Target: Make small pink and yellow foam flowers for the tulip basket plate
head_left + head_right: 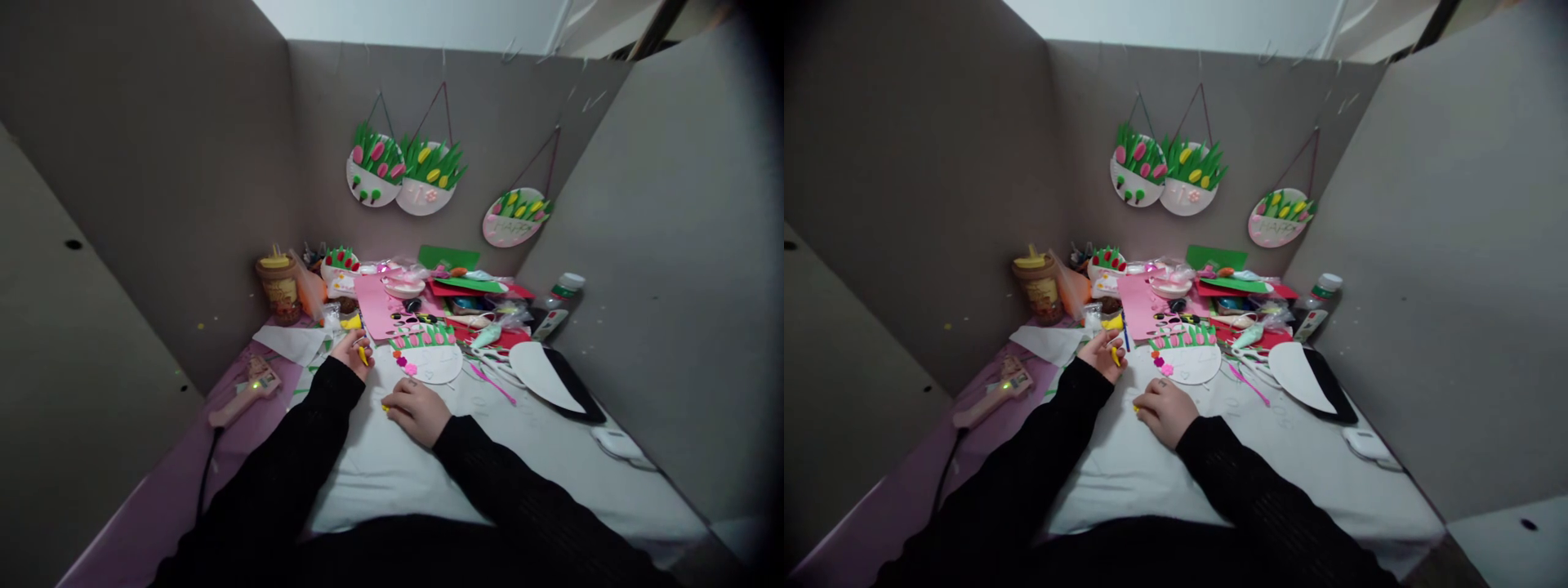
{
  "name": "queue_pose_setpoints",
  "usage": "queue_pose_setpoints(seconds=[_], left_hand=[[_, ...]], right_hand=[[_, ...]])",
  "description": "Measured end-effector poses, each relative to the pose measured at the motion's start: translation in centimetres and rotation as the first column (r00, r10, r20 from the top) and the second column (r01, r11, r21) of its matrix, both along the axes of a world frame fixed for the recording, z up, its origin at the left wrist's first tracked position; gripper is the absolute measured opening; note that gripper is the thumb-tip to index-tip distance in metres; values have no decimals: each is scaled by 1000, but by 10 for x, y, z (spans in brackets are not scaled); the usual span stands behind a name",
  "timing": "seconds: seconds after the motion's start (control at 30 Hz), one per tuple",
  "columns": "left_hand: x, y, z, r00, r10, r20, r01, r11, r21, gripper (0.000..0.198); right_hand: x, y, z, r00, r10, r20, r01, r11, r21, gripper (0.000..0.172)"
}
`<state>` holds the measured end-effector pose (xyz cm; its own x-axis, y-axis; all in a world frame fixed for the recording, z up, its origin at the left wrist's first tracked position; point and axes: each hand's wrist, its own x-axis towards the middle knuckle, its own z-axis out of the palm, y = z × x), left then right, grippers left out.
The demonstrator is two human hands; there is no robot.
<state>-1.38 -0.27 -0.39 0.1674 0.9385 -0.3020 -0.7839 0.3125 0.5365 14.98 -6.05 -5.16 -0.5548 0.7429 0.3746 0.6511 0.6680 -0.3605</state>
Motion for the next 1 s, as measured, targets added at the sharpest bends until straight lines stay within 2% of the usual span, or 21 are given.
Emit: queue_pose_setpoints(seconds=[0.13, 0.27, 0.37, 0.47, 0.53, 0.6, 0.8, 0.93, 1.0], left_hand=[[0, 2, -2, 1000, 12, -6, -12, 1000, -10, 17], [0, 5, -3, 991, 129, -36, -132, 987, -91, 20], [1, 6, -4, 989, 150, -8, -150, 979, -141, 25], [3, 3, -3, 995, 82, 52, -76, 991, -109, 27], [5, 1, -1, 995, 51, 86, -44, 995, -87, 28], [8, -2, 0, 993, 37, 111, -30, 997, -65, 29], [15, -6, 0, 994, -59, 94, 62, 998, -25, 34], [17, -6, -11, 991, -117, -70, 121, 991, 55, 19], [17, -4, -19, 972, -116, -203, 138, 985, 100, 27]], right_hand=[[1, 0, -3, 999, 8, -33, -9, 1000, -9, 15], [5, 0, 0, 978, -59, -202, 50, 998, -48, 23], [8, 3, 16, 950, -85, -301, 69, 996, -62, 24], [1, 12, 38, 947, -57, -318, 56, 998, -13, 24], [-8, 22, 46, 950, -37, -310, 48, 998, 30, 26], [-18, 32, 45, 947, -49, -317, 73, 995, 63, 26], [-34, 48, 22, 910, -95, -402, 149, 983, 105, 12], [-26, 48, 22, 853, -77, -517, 176, 973, 146, 12], [-21, 48, 26, 822, -66, -565, 174, 975, 140, 12]])
